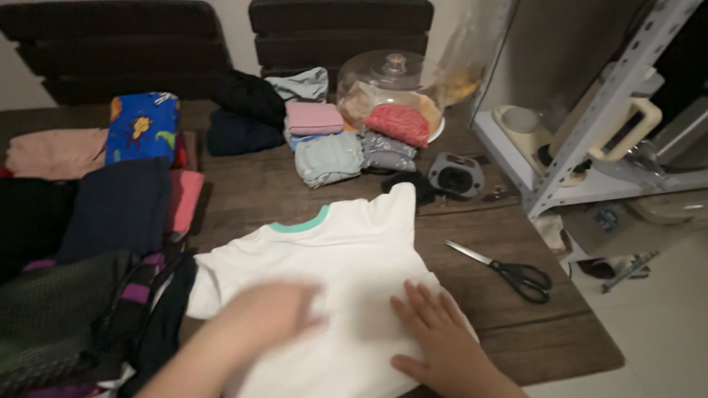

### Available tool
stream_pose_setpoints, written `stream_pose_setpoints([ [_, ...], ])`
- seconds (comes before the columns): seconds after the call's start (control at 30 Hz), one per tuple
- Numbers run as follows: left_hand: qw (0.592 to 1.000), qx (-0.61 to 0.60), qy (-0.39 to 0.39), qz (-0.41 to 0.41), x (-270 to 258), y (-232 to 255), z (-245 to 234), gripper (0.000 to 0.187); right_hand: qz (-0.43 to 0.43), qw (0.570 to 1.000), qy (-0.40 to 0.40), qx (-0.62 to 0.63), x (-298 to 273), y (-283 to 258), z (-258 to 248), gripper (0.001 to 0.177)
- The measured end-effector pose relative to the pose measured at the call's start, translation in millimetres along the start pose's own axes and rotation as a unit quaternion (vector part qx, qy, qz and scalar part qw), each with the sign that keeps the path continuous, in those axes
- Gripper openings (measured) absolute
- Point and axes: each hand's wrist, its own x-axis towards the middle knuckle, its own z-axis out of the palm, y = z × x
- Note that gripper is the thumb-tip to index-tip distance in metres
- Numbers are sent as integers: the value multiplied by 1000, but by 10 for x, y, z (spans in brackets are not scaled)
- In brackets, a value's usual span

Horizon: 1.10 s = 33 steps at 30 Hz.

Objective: The person folds a white t-shirt with a cartoon graphic, then a blue pair of shorts, and finally a black pair of pants on a wooden table. Each item is folded neatly and placed into a green laundry bag.

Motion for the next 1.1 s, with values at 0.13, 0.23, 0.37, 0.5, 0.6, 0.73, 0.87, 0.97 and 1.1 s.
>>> stream_pose_setpoints([
  [0.13, 976, -21, 184, -113, 985, 46, -508, 41, 148, 979, -61, 122, -63, -32, 132, 110],
  [0.23, 970, 38, 35, -237, 1392, -16, -595, 46, 194, 962, -115, 155, -144, -48, 221, 112],
  [0.37, 958, 9, 172, -227, 1809, -265, -347, 42, 140, 987, -44, 62, -153, -40, 247, 119],
  [0.5, 902, 73, 383, -186, 2324, -610, 238, 29, 141, 985, -48, 91, -125, -96, 257, 115],
  [0.6, 878, 80, 444, -161, 2239, -381, 30, 34, 157, 981, -61, 101, -95, -108, 193, 119],
  [0.73, 920, -98, 380, -1, 2130, 330, -453, 44, 270, 924, -168, 215, -98, -78, 233, 131],
  [0.87, 983, -65, 173, 2, 2230, 785, -677, 49, 358, 865, -253, 245, -135, 142, 235, 78],
  [0.97, 973, -177, 136, 65, 2293, 838, -800, 21, 338, 858, -235, 307, -228, 268, 233, 46],
  [1.1, 876, -428, 54, 215, 2574, 547, -852, 9, 474, 683, -296, 470, -78, 446, -267, 41],
])
